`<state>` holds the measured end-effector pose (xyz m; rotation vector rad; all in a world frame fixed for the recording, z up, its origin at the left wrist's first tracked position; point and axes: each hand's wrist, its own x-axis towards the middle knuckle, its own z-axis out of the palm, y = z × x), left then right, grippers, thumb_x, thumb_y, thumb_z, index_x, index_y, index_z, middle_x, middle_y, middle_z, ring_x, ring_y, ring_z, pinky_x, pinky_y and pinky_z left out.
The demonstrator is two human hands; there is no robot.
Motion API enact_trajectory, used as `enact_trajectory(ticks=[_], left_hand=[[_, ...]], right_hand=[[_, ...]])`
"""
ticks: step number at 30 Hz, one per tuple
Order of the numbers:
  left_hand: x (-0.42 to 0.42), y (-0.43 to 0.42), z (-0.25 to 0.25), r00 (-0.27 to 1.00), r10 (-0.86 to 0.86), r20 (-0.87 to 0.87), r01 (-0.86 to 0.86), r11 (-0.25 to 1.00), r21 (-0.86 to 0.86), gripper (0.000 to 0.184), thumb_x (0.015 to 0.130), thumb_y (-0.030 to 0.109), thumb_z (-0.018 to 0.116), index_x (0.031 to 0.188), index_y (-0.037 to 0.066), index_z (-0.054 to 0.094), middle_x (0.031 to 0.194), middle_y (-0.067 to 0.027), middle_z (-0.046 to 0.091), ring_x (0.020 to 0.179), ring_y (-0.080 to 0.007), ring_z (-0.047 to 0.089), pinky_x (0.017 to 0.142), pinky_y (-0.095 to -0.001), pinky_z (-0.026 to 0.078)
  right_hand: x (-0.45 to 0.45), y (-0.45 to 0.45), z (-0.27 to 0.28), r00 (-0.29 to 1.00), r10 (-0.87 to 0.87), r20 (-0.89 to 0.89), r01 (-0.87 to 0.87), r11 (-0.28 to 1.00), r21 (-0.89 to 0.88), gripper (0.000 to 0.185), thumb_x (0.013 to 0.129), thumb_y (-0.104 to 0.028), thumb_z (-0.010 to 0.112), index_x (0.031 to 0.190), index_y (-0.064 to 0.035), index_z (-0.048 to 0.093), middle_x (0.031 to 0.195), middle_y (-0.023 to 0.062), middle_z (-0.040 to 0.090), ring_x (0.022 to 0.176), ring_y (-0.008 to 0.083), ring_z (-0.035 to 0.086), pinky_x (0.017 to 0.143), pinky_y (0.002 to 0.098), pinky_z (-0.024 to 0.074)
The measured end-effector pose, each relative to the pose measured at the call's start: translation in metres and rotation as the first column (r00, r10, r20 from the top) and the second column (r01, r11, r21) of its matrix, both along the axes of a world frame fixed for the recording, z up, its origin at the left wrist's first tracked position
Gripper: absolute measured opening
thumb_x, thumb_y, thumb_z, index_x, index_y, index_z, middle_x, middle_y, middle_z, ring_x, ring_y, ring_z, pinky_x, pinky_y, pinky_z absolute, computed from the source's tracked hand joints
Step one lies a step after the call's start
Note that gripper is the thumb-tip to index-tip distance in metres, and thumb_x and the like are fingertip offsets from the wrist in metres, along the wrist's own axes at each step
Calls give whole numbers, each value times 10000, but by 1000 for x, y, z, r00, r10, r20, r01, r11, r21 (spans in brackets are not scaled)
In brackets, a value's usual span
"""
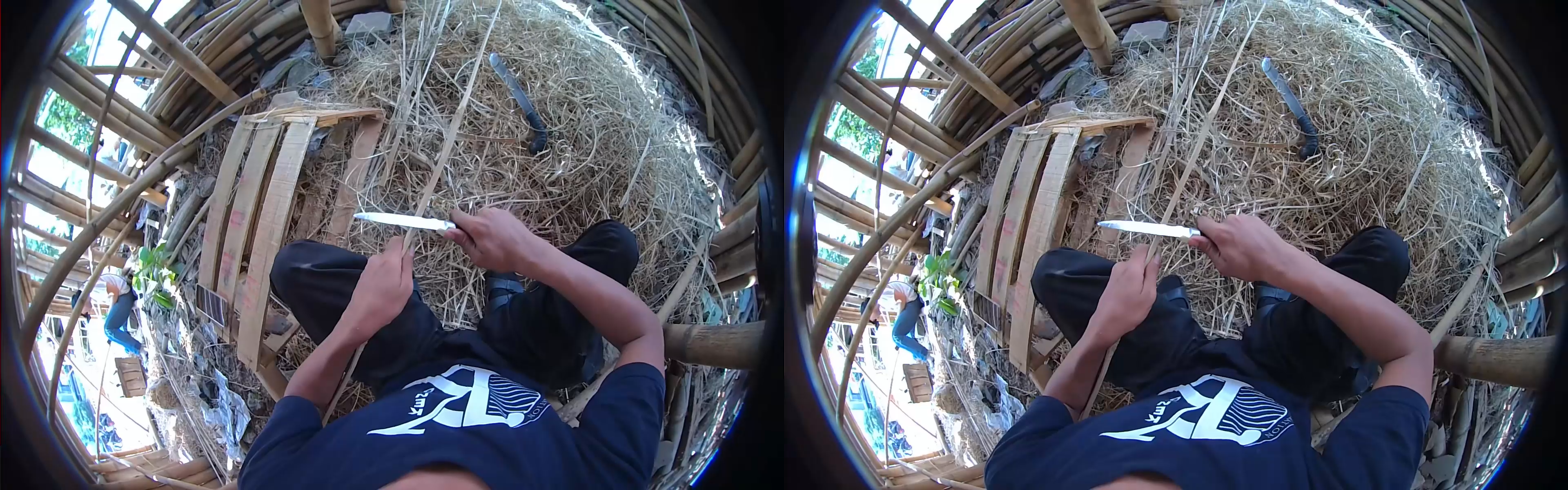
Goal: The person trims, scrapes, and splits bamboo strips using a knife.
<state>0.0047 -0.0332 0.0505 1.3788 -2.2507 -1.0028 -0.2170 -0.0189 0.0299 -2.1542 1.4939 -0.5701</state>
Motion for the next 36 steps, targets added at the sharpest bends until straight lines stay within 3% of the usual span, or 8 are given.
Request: enact_trajectory(ticks=[11,14,22,25,27,32,34,36], left_hand=[[18,17,-12,1000,-9,28,8,999,47,167,979,144,451,929,-11,487,639,-247,528,632,-441,551,525,-478,375],[11,20,-13,999,30,12,-31,996,85,166,978,141,451,924,-10,494,641,-249,529,646,-447,551,536,-482,378],[5,11,-9,999,-39,11,39,999,15,192,982,157,446,917,-15,504,639,-253,532,667,-450,557,566,-489,397],[16,14,-2,998,-11,60,5,996,90,213,980,172,438,917,-26,487,662,-279,555,686,-480,550,593,-538,391],[25,19,-7,998,-2,57,-6,990,141,214,980,171,438,911,-25,490,665,-273,558,684,-475,552,586,-526,395],[26,20,-13,998,46,42,-54,972,229,225,981,171,442,895,-30,498,670,-266,564,687,-466,560,577,-499,406],[22,19,-18,996,29,-82,-19,993,120,225,982,174,465,899,-23,536,559,-149,472,472,-239,472,500,-364,365],[17,16,-15,996,30,-88,-18,991,136,221,980,170,466,894,-22,535,562,-147,475,475,-240,470,504,-359,366]], right_hand=[[-88,-44,-14,870,-360,-337,326,932,-155,412,989,-404,397,843,-61,571,604,156,581,547,339,594,544,464,477],[-72,-41,-21,900,-413,-141,417,909,-3,415,994,-400,392,849,-52,567,604,167,577,551,363,586,559,469,479],[-21,-9,-13,977,91,-194,-82,995,54,288,963,-363,464,917,-102,574,640,139,606,597,344,617,555,460,486],[-112,-62,-15,828,-444,-344,490,870,57,284,977,-291,417,950,-117,640,716,98,654,604,256,636,569,414,504],[-140,-79,-17,635,-756,158,737,655,168,344,1000,-325,400,906,-61,601,651,107,619,526,226,575,531,399,476],[-92,-40,-3,904,-421,-74,427,899,98,336,990,-354,434,913,-49,551,610,143,570,527,298,561,553,437,457],[-59,-20,-9,970,-226,-88,233,969,77,332,983,-358,446,910,-53,554,618,162,568,557,335,574,562,462,451],[-32,-6,-11,989,2,-145,27,981,193,338,973,-368,459,888,-51,543,631,182,568,606,382,584,582,494,447]])
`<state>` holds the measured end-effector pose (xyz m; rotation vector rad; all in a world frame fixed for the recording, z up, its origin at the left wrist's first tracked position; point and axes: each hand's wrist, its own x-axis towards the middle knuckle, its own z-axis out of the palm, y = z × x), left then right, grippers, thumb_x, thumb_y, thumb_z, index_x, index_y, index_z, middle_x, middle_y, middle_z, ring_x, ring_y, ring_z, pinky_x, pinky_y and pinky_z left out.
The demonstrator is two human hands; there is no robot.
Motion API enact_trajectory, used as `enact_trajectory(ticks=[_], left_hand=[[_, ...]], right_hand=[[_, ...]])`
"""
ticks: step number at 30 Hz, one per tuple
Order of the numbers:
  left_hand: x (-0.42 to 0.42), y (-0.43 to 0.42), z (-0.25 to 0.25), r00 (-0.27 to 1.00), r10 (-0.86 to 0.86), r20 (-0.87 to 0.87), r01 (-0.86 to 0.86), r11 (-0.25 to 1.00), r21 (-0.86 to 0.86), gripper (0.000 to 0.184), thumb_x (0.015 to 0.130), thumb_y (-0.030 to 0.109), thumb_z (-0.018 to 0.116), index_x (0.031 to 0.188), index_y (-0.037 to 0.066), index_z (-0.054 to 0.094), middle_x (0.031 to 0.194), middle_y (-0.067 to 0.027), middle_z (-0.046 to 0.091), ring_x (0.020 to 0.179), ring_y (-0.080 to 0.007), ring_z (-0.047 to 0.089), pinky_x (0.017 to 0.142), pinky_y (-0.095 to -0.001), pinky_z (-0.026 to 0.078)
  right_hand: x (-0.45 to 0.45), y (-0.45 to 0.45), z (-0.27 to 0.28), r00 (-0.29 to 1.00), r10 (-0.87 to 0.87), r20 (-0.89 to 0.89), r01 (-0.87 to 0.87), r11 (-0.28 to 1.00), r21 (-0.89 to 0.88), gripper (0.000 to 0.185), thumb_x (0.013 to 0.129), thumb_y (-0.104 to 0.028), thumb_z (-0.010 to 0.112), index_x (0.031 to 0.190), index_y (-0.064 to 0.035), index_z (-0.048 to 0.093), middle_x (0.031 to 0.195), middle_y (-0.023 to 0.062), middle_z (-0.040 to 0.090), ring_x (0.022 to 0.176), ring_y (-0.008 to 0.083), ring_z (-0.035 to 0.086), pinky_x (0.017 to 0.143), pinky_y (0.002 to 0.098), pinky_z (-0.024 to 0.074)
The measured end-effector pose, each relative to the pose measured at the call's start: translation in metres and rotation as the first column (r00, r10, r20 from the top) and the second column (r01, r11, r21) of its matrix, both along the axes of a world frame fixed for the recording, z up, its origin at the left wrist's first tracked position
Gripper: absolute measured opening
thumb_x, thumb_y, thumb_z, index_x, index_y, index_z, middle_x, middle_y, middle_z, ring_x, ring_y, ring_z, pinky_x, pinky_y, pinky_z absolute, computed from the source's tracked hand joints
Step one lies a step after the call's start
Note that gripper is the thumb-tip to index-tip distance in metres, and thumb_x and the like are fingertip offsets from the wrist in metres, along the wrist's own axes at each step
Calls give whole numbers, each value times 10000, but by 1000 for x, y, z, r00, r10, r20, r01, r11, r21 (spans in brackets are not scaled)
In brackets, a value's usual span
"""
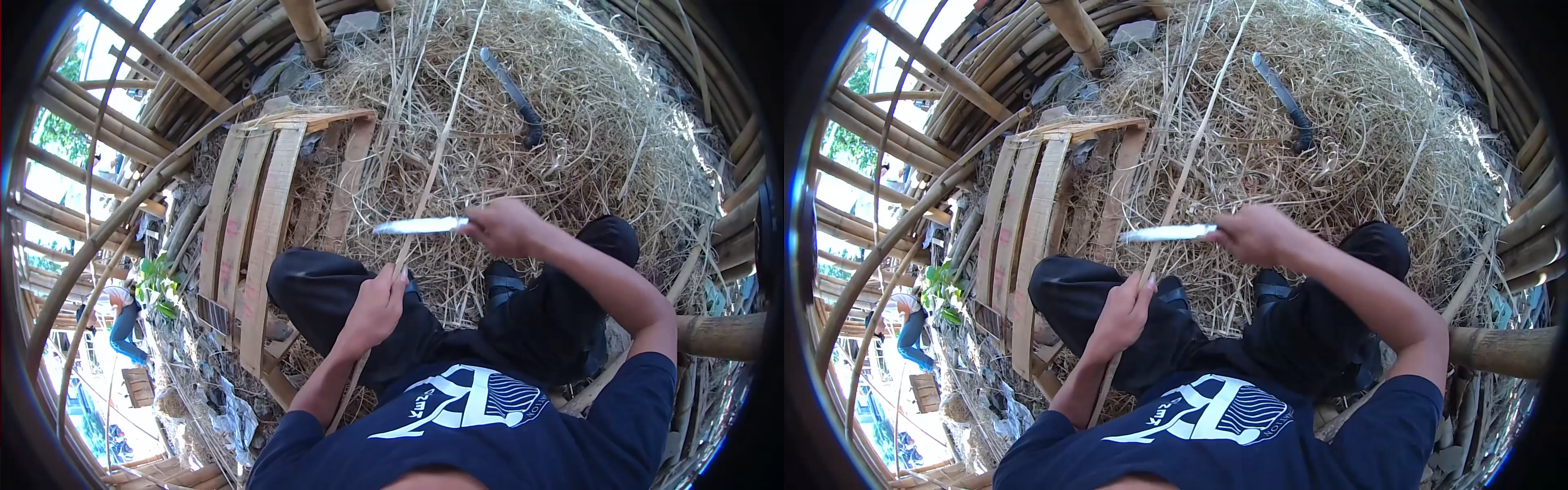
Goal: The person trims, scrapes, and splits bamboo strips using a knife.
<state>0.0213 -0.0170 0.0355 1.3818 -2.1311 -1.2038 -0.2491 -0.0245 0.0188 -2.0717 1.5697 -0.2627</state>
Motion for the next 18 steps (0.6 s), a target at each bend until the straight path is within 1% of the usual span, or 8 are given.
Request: enact_trajectory(ticks=[2,4,6,8,10,14,16,18], left_hand=[[-3,1,0,1000,-6,-3,6,1000,20,217,979,165,466,890,-22,533,565,-146,478,478,-241,468,508,-353,368],[-4,1,0,1000,-13,27,13,1000,15,214,976,160,466,909,-27,545,568,-144,485,478,-234,474,509,-354,369],[-5,-3,-2,999,-7,32,7,1000,-4,218,974,158,467,920,-34,553,588,-160,508,498,-263,499,518,-368,378],[-4,-4,-7,999,5,36,-5,1000,-10,224,973,157,468,931,-42,562,609,-176,531,519,-292,524,527,-382,386],[-5,-8,-12,998,-36,54,41,996,-85,230,971,151,475,946,-55,574,672,-221,568,605,-377,563,556,-421,400],[-13,-8,-5,997,-13,70,16,999,-42,244,972,153,473,937,-65,576,718,-252,575,683,-429,565,583,-447,408],[-14,-9,-8,996,-71,44,79,974,-211,240,976,152,464,961,-65,565,713,-251,567,673,-425,564,581,-449,408],[-14,-8,1,998,-20,56,25,995,-93,224,977,144,455,989,-57,552,687,-243,561,654,-425,565,566,-453,407]], right_hand=[[12,10,-12,988,72,138,-57,992,-109,365,971,-390,450,858,-52,526,617,190,556,623,404,582,591,512,446],[17,12,-16,981,74,178,-58,994,-94,381,972,-399,440,835,-51,511,592,196,545,614,421,573,575,524,439],[22,16,-13,989,44,141,-27,993,-118,389,972,-404,436,836,-48,512,566,192,540,583,429,563,555,529,434],[31,24,-7,990,65,127,-55,995,-81,384,969,-402,443,840,-47,511,562,194,542,567,434,559,540,532,432],[36,30,-8,989,60,135,-55,998,-42,381,967,-401,447,841,-48,511,565,196,544,564,432,561,536,535,432],[29,22,-5,995,68,75,-54,984,-171,367,958,-404,463,856,-56,519,551,182,546,551,417,566,511,518,431],[22,15,-15,996,72,59,-57,975,-215,358,949,-413,477,875,-68,532,544,172,546,539,395,577,484,494,423],[9,3,-21,997,61,39,-45,940,-339,364,944,-437,481,915,-82,556,536,165,547,504,378,570,464,472,417]])
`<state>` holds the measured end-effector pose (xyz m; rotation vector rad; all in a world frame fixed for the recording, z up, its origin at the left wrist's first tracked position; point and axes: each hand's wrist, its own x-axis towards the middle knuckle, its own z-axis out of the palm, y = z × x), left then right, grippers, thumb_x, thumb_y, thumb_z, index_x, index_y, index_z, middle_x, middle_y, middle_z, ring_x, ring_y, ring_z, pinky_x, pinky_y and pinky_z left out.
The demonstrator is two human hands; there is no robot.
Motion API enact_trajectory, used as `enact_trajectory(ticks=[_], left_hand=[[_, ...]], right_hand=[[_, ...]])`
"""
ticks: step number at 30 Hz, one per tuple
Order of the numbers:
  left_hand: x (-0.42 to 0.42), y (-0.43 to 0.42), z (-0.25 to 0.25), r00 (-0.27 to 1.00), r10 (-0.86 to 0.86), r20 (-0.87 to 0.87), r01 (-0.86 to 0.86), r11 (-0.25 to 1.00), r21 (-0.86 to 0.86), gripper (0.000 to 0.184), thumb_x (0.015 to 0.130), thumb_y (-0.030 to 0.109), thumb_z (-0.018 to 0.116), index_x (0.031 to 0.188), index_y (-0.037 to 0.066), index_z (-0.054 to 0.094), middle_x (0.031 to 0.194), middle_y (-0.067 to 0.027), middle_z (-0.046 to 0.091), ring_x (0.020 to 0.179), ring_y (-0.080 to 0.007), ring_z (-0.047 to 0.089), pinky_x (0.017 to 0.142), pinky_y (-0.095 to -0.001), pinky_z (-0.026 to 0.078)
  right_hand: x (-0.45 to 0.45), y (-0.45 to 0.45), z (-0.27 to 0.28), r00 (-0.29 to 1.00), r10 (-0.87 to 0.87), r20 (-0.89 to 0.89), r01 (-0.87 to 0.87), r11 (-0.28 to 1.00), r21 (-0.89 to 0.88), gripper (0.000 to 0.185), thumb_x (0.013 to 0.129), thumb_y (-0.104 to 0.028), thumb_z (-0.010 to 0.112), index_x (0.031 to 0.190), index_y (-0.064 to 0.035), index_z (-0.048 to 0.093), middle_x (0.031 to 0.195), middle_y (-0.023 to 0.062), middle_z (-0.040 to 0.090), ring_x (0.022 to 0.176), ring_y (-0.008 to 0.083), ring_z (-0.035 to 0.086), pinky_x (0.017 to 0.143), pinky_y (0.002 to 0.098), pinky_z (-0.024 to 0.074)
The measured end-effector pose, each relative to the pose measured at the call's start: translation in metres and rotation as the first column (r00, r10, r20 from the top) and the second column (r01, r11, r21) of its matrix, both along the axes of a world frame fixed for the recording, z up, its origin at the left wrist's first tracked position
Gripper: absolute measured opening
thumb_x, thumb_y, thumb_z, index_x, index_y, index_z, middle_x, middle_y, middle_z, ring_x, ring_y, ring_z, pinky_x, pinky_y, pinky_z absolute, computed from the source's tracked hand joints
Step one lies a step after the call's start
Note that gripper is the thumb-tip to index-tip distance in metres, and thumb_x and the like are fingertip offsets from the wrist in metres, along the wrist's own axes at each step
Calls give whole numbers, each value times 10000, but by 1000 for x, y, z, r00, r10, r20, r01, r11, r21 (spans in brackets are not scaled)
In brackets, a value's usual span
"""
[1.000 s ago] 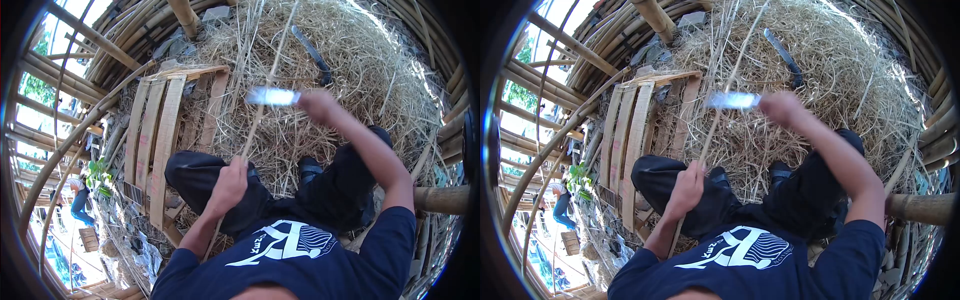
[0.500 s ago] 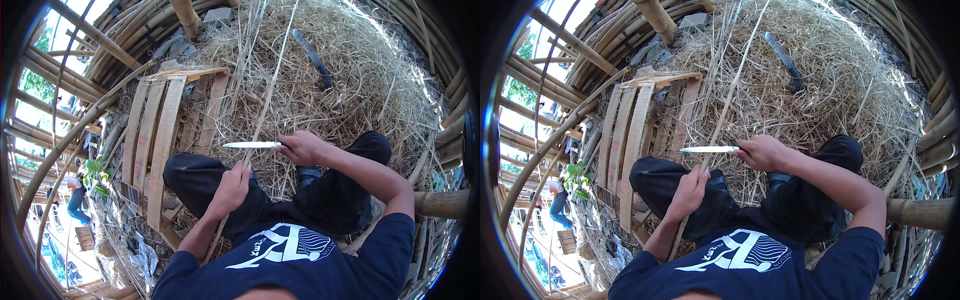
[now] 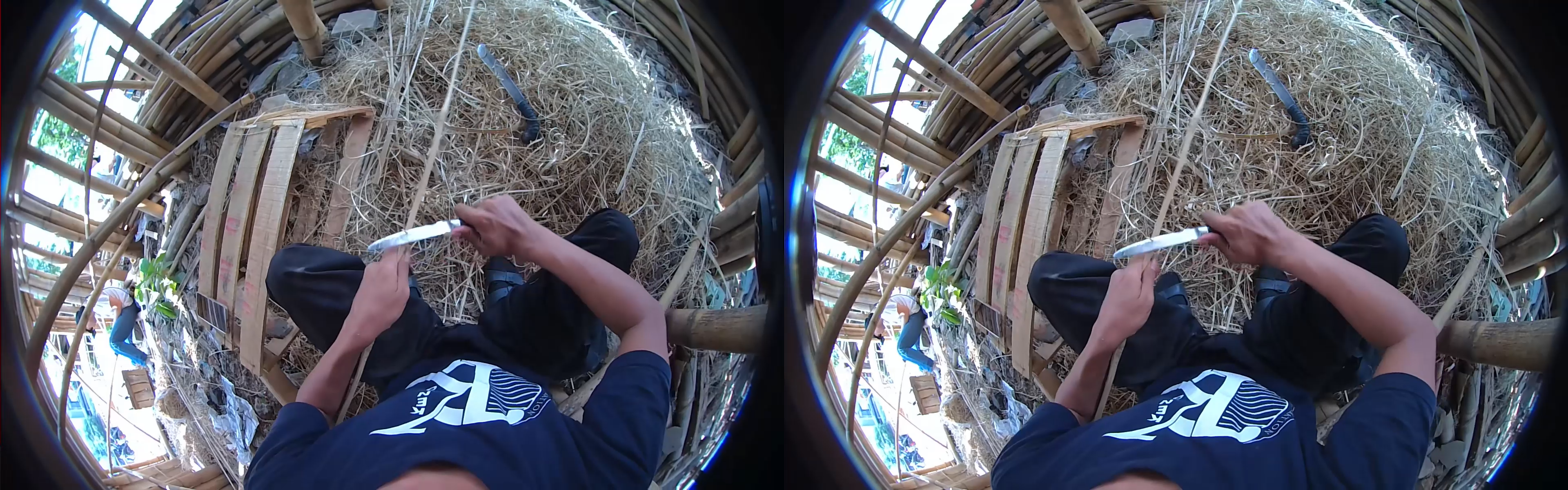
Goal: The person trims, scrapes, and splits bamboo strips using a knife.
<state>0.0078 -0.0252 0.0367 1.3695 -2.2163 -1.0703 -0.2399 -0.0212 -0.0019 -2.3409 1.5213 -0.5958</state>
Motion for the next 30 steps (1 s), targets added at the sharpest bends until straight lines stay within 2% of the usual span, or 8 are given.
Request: enact_trajectory(ticks=[3,4,5,6,11,14,21,30], left_hand=[[10,16,9,998,50,23,-52,995,82,203,976,147,461,965,-42,534,632,-229,539,610,-415,564,532,-438,403],[17,25,12,994,76,80,-88,984,156,204,977,151,463,942,-39,528,618,-227,531,590,-401,568,523,-427,402],[31,37,10,997,22,77,-33,990,136,185,975,163,452,940,-7,517,679,-261,575,709,-450,589,564,-486,420],[41,42,11,1000,17,9,-18,990,138,185,979,161,449,929,-3,518,651,-236,562,640,-416,589,528,-430,415],[35,25,-10,963,109,-245,6,905,426,217,1003,216,451,912,24,495,559,-37,459,434,-122,444,436,-291,351],[19,8,10,847,319,-426,131,650,748,211,1032,257,400,917,88,452,585,81,303,411,-16,264,367,-182,226],[8,-1,13,862,287,-418,146,648,748,211,1033,271,396,908,104,429,584,79,283,396,-9,225,341,-185,191],[12,-2,5,871,331,-363,63,659,750,213,1030,278,404,892,117,420,588,80,287,397,-8,242,330,-187,193]], right_hand=[[-40,-37,-3,837,-532,-125,542,780,312,229,935,-214,418,1004,-82,593,768,200,627,745,323,650,581,434,519],[-111,-60,-55,767,-615,-184,586,787,-191,284,954,-232,375,988,-56,596,756,199,646,701,352,652,579,453,526],[-125,-62,-6,578,-816,6,811,576,103,339,989,-276,400,1027,-31,632,812,208,660,763,385,645,653,461,498],[-130,-56,21,563,-812,153,823,567,-19,443,1017,-361,355,953,-14,622,696,174,628,639,319,624,572,420,480],[-78,-35,39,690,-640,337,641,757,125,339,1010,-295,428,936,-5,588,547,83,519,432,159,454,418,358,358],[-22,2,52,894,-409,182,347,891,292,229,975,-246,490,901,-39,554,594,150,546,500,280,530,511,420,409],[22,18,14,976,-80,202,50,987,152,370,953,-394,488,820,-52,538,550,186,525,567,412,557,537,516,420],[-10,-29,3,982,-151,-113,160,985,72,442,953,-484,449,769,-96,557,544,110,552,510,261,575,474,413,414]])
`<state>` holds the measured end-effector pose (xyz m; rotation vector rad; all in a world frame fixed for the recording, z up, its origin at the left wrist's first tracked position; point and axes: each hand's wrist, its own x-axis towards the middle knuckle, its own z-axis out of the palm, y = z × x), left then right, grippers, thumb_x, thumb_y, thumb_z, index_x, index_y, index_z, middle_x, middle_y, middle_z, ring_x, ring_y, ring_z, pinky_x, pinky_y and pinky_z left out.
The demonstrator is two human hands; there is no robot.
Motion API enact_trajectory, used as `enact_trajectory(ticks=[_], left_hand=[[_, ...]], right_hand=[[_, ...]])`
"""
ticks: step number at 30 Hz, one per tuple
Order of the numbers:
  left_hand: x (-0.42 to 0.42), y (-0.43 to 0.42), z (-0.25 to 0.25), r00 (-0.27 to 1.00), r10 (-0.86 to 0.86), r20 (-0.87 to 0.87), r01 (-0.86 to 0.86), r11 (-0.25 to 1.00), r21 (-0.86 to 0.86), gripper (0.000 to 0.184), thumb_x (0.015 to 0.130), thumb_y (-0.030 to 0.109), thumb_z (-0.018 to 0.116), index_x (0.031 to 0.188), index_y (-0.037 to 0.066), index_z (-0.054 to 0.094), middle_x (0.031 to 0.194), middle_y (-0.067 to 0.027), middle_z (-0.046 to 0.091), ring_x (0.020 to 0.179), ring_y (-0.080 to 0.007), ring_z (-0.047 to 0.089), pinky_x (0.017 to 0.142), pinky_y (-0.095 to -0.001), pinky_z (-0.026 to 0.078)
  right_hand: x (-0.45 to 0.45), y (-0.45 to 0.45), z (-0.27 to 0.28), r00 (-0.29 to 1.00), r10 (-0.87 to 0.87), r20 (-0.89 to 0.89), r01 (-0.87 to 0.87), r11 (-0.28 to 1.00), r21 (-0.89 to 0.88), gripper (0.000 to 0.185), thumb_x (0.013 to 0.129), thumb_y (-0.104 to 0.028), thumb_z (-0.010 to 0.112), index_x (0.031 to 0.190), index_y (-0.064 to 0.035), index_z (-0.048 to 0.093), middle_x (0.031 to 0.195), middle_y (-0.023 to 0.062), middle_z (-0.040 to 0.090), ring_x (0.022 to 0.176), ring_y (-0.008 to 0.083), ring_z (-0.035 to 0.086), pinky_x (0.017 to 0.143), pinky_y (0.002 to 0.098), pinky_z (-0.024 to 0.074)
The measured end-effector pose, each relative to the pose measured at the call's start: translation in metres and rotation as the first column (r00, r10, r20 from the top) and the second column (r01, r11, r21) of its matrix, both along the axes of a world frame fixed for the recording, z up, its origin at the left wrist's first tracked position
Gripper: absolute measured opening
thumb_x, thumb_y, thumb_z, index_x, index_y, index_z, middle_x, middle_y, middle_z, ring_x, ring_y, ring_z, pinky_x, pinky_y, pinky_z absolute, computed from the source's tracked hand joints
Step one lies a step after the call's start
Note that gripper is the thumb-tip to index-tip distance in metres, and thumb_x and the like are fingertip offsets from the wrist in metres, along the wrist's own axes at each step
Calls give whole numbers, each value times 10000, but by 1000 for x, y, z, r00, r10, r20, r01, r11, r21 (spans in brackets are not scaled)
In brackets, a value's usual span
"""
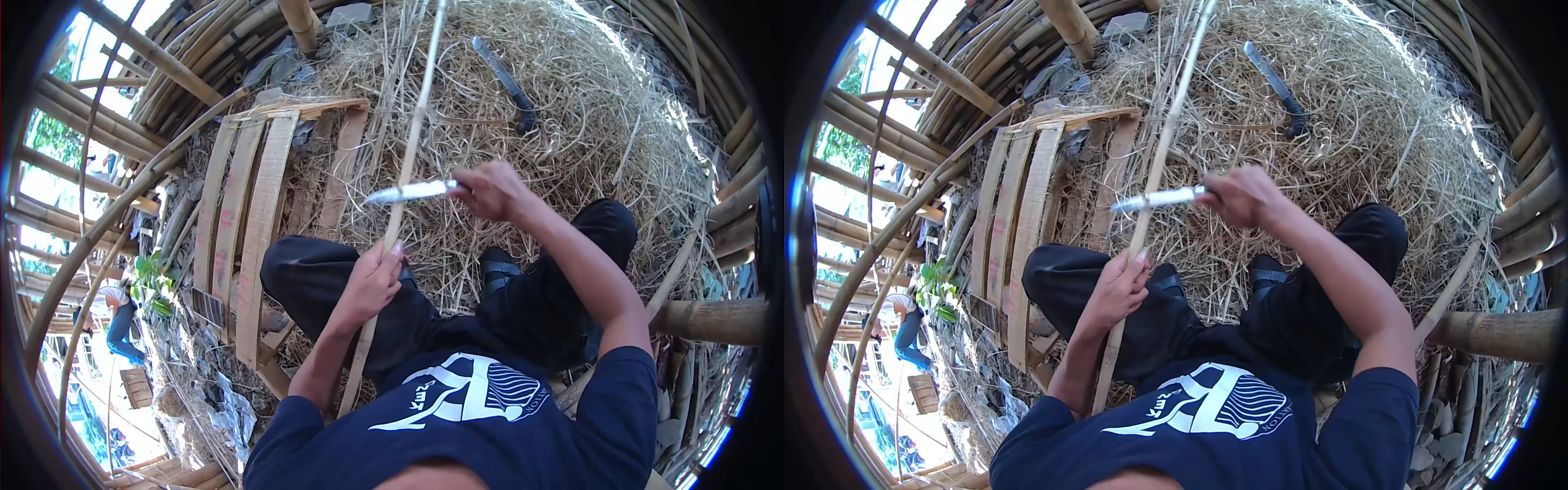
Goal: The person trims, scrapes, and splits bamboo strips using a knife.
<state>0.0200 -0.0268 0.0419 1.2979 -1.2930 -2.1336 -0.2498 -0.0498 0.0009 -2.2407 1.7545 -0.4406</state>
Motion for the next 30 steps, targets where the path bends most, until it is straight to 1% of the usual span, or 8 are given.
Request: enact_trajectory(ticks=[2,4,7,12,19,24,25,30], left_hand=[[9,5,3,999,32,-18,-31,999,38,227,1030,294,401,892,115,421,581,81,279,390,-8,243,327,-187,196],[22,14,6,1000,-8,-26,11,993,118,237,1030,304,402,892,112,422,570,82,270,380,-9,238,325,-186,196],[20,15,3,1000,13,-28,-9,992,123,244,1031,311,397,900,108,429,562,82,262,374,-9,228,322,-185,191],[12,11,-2,1000,30,1,-30,997,77,245,1033,310,390,907,105,436,563,83,262,375,-9,227,323,-185,185],[12,16,-12,998,-56,12,56,997,58,242,1031,312,394,904,110,431,566,81,270,374,-11,231,327,-186,190],[8,9,-11,999,8,-47,-2,993,121,244,1031,303,395,879,113,416,581,77,297,376,-16,248,322,-195,205],[8,7,-14,999,19,-35,-15,994,105,245,1031,305,393,878,114,411,576,77,304,369,-14,248,313,-193,207],[12,6,0,998,62,-8,-60,994,95,232,1030,291,399,882,114,412,577,77,301,369,-15,244,318,-194,200]], right_hand=[[-38,-22,-31,952,-292,90,300,949,-99,456,952,-496,444,760,-103,575,560,75,555,502,222,553,484,399,419],[-49,-22,0,956,-246,-163,232,968,-100,468,958,-493,437,784,-87,590,615,106,566,541,252,562,551,414,464],[-26,-15,5,962,-272,28,265,954,143,465,970,-474,421,810,-68,579,624,133,576,584,285,589,576,440,473],[29,27,-2,980,-10,200,-18,990,138,314,948,-367,503,848,-71,540,578,183,538,571,402,560,530,508,414],[-13,-6,-14,989,136,-53,-129,985,119,364,946,-395,508,792,-65,524,556,147,552,528,349,582,513,455,443],[-9,-9,-10,935,-327,140,267,905,331,315,984,-357,454,947,-76,590,575,115,540,500,273,533,526,431,442],[-2,1,-28,955,-201,219,182,978,106,330,977,-374,456,942,-70,580,588,143,545,535,338,553,548,472,440],[29,20,5,992,102,69,-111,982,155,290,955,-373,486,911,-98,569,614,172,559,590,385,567,555,488,439]])
